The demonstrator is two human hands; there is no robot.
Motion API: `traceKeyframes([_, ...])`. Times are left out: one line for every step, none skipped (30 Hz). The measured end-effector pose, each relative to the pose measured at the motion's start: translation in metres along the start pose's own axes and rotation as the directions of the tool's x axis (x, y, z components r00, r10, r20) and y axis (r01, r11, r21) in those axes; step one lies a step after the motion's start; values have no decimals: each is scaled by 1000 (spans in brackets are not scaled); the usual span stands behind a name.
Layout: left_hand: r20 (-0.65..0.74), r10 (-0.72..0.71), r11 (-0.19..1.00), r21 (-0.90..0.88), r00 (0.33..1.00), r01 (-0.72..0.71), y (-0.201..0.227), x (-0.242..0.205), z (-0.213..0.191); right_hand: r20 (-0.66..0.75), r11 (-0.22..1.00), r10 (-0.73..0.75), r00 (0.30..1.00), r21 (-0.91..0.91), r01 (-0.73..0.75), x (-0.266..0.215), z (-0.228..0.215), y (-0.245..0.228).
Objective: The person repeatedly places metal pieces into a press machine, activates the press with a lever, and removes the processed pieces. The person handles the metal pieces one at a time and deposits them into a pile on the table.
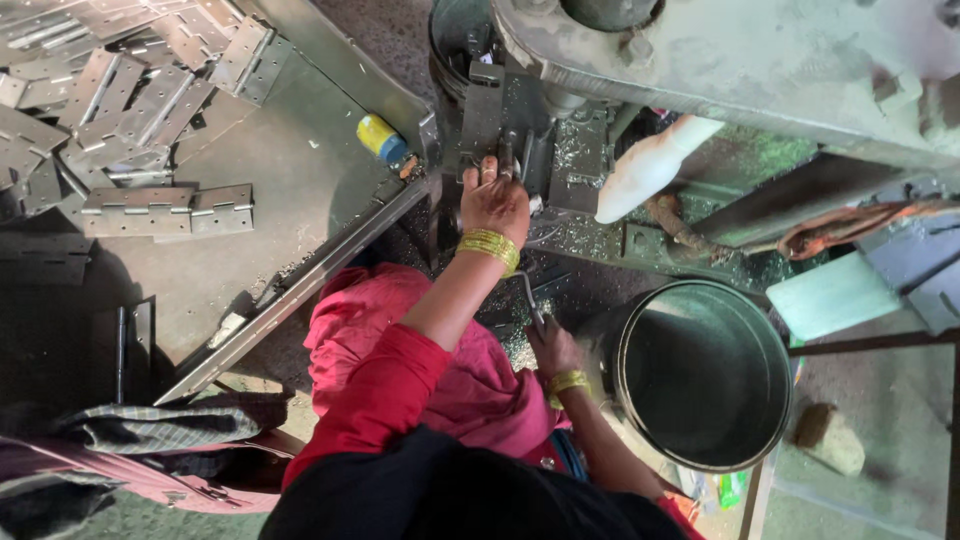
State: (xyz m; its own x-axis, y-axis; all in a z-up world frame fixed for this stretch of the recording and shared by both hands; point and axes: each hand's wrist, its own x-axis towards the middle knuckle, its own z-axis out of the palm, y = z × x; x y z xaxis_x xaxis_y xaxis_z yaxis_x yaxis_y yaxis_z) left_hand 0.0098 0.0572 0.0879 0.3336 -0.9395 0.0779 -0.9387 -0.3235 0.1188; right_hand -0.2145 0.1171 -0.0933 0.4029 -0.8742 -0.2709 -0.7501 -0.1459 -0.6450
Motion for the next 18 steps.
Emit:
traceKeyframes([-11, 0, 1000, -4, 1000, 0, -9, -6, 1, 2, 1000, 13, 1000, 14, -13, 0, 5, -1])
traceKeyframes([-1, -3, 1000, 9, 1000, 3, -16, -8, 1, 4, 999, 27, 1000, 28, -27, 1, 5, -4])
traceKeyframes([25, 15, 1000, 18, 1000, -16, -13, -5, 1, 5, 1000, -6, 1000, 0, 6, 4, -6, -3])
traceKeyframes([82, 47, 997, 62, 996, -52, -7, 0, 1, 7, 999, -39, 999, -29, 39, 7, -21, -2])
traceKeyframes([60, 47, 996, 76, 997, -52, -6, 4, 0, 20, 996, -73, 997, -53, 74, 9, -32, -6])
traceKeyframes([37, 47, 995, 90, 998, -51, -5, 10, -2, 17, 991, -100, 995, -93, 101, 11, -42, -11])
traceKeyframes([24, 46, 994, 101, 999, -48, -2, 12, -2, 21, 983, -120, 993, -134, 122, 9, -49, -13])
traceKeyframes([9, 29, 996, 87, 1000, -30, -1, 13, -1, 27, 974, -141, 990, -174, 143, 5, -50, -15])
traceKeyframes([-12, 17, 997, 76, 1000, -16, 0, 17, -1, 50, 982, -76, 996, -171, 83, 2, -46, -20])
traceKeyframes([-33, 5, 998, 65, 999, -3, 0, 18, -1, 73, 985, -11, 997, -170, 23, -1, -38, -24])
traceKeyframes([-44, 5, 1000, 27, 999, -4, 1, 20, 0, 92, 985, 55, 994, -171, -38, -5, -31, -27])
traceKeyframes([-55, 5, 1000, -12, 998, -5, 1, 20, 1, 51, 984, 70, 996, -166, -61, -8, -22, -30])
traceKeyframes([-69, -5, 999, -54, 998, 1, 0, 17, 4, 13, 983, 79, 997, -168, -76, -8, -20, -30])
traceKeyframes([-17, -6, 998, -61, 1000, 5, 1, 17, 7, -25, 982, 87, 996, -168, -90, -5, -22, -28])
traceKeyframes([48, -3, 998, -57, 999, 6, -2, 9, 10, 3, 994, 18, 1000, -112, -17, -10, -18, -29])
traceKeyframes([113, -1, 999, -54, 994, 7, -6, 3, 12, 25, 997, -53, 998, -53, 54, -13, -18, -29])
traceKeyframes([59, -6, 998, -59, 998, 9, -3, 14, 9, 30, 991, -134, 991, -1, 134, -4, -28, -29])
traceKeyframes([5, -11, 998, -65, 1000, 11, -1, 24, 5, 41, 992, -111, 993, -52, 113, 5, -40, -30])
